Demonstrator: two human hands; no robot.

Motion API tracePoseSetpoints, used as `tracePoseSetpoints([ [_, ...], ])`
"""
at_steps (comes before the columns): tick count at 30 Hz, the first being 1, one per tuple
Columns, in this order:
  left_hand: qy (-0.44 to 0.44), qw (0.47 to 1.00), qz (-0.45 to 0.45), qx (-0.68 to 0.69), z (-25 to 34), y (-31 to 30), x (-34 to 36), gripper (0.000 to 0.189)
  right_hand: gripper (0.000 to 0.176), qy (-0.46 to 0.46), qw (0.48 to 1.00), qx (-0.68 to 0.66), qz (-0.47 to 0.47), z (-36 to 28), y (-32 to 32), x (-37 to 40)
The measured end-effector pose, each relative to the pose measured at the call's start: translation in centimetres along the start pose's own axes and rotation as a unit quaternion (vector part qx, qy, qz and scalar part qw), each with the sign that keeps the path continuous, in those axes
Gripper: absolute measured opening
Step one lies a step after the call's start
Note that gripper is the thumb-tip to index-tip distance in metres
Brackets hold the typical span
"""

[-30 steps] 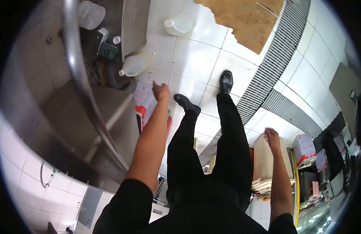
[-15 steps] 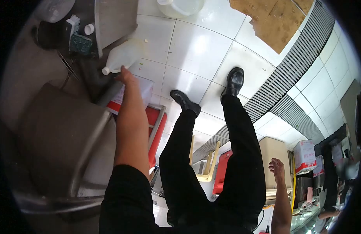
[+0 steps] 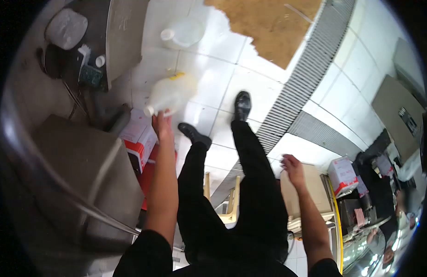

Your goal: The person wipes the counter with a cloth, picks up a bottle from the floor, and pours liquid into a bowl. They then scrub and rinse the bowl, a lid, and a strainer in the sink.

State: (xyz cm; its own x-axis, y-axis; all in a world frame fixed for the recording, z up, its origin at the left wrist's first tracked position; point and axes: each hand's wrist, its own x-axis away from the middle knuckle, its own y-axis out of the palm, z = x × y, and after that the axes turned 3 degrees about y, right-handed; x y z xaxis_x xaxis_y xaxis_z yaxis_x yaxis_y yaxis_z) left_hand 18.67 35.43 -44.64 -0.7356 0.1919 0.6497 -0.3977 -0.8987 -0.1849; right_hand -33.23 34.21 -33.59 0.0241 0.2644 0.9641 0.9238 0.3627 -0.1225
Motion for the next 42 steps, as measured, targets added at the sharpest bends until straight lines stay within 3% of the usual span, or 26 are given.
tracePoseSetpoints([
  [2,-0.043,0.987,-0.134,0.080,1.6,-0.2,6.7,0.034,0.023,-0.141,0.982,0.116,0.042,-5.0,3.4,2.2],
  [3,-0.072,0.968,-0.212,0.115,2.5,-0.2,9.4,0.034,0.021,-0.127,0.982,0.137,0.037,-9.8,5.3,4.7],
  [5,-0.165,0.960,-0.197,0.110,7.1,3.1,16.2,0.038,0.018,-0.307,0.928,0.206,0.038,-16.2,7.3,9.2],
  [7,-0.173,0.938,-0.279,0.109,11.1,5.5,21.0,0.042,0.021,-0.449,0.871,0.194,0.045,-20.3,8.6,13.2],
  [10,-0.166,0.914,-0.349,0.124,18.0,9.8,27.0,0.044,0.024,-0.534,0.825,0.164,0.080,-26.2,8.3,19.9],
  [13,-0.124,0.912,-0.372,0.119,24.4,13.3,31.9,0.043,0.030,-0.604,0.771,0.151,0.134,-30.0,7.1,25.4],
  [15,-0.089,0.904,-0.400,0.120,29.4,15.5,35.6,0.038,0.035,-0.616,0.730,0.198,0.221,-32.7,6.0,29.0],
  [19,0.030,0.909,-0.406,0.084,35.7,17.5,43.1,0.028,0.039,-0.624,0.691,0.199,0.306,-37.1,5.6,33.0],
  [21,0.186,0.913,-0.359,-0.048,37.5,18.1,45.4,0.028,0.037,-0.653,0.669,0.200,0.291,-38.7,5.6,34.1],
  [22,0.275,0.880,-0.377,-0.085,39.0,18.2,46.6,0.026,0.036,-0.657,0.681,0.189,0.262,-39.1,5.8,34.3],
  [23,0.286,0.870,-0.395,-0.069,40.3,17.8,47.6,0.026,0.034,-0.658,0.692,0.178,0.237,-39.6,5.8,34.7],
  [25,0.272,0.844,-0.437,-0.149,43.0,16.4,48.0,0.030,0.030,-0.687,0.663,0.154,0.256,-40.3,6.1,36.1],
  [27,0.408,0.811,-0.372,-0.193,48.1,14.6,48.6,0.045,0.027,-0.686,0.654,0.161,0.275,-41.6,6.0,38.7],
  [29,0.600,0.709,-0.310,-0.203,53.9,13.4,51.1,0.050,0.020,-0.724,0.626,0.136,0.257,-43.0,6.0,41.2],
  [30,0.607,0.705,-0.314,-0.189,56.3,11.9,50.9,0.050,0.018,-0.737,0.621,0.135,0.228,-43.7,6.0,43.4],
  [32,0.699,0.481,-0.415,-0.327,60.4,9.3,50.4,0.041,0.019,-0.765,0.594,0.146,0.201,-44.7,7.2,46.6],
  [33,0.704,0.482,-0.413,-0.317,61.6,8.4,51.2,0.041,0.020,-0.786,0.577,0.158,0.155,-44.9,7.9,47.9],
  [35,0.609,0.531,-0.418,-0.416,64.8,4.3,51.7,0.029,0.025,-0.803,0.539,0.188,0.174,-45.6,9.7,50.0],
  [37,0.652,0.543,-0.337,-0.409,65.5,0.9,50.9,0.022,0.024,-0.813,0.522,0.203,0.157,-45.5,12.6,52.7],
  [39,0.627,0.626,-0.216,-0.410,64.7,-2.2,48.5,0.040,0.023,-0.815,0.510,0.239,0.134,-45.1,16.0,54.7],
  [40,0.621,0.609,-0.151,-0.470,65.2,-4.4,48.1,0.050,0.032,-0.817,0.496,0.264,0.127,-45.1,18.1,55.9],
  [41,0.541,0.637,-0.132,-0.533,66.5,-6.7,49.0,0.053,0.030,-0.817,0.476,0.294,0.142,-44.9,20.1,57.2],
  [42,0.595,0.646,-0.131,-0.461,66.8,-9.5,47.9,0.047,0.028,-0.815,0.473,0.306,0.135,-44.8,22.2,58.5],
])
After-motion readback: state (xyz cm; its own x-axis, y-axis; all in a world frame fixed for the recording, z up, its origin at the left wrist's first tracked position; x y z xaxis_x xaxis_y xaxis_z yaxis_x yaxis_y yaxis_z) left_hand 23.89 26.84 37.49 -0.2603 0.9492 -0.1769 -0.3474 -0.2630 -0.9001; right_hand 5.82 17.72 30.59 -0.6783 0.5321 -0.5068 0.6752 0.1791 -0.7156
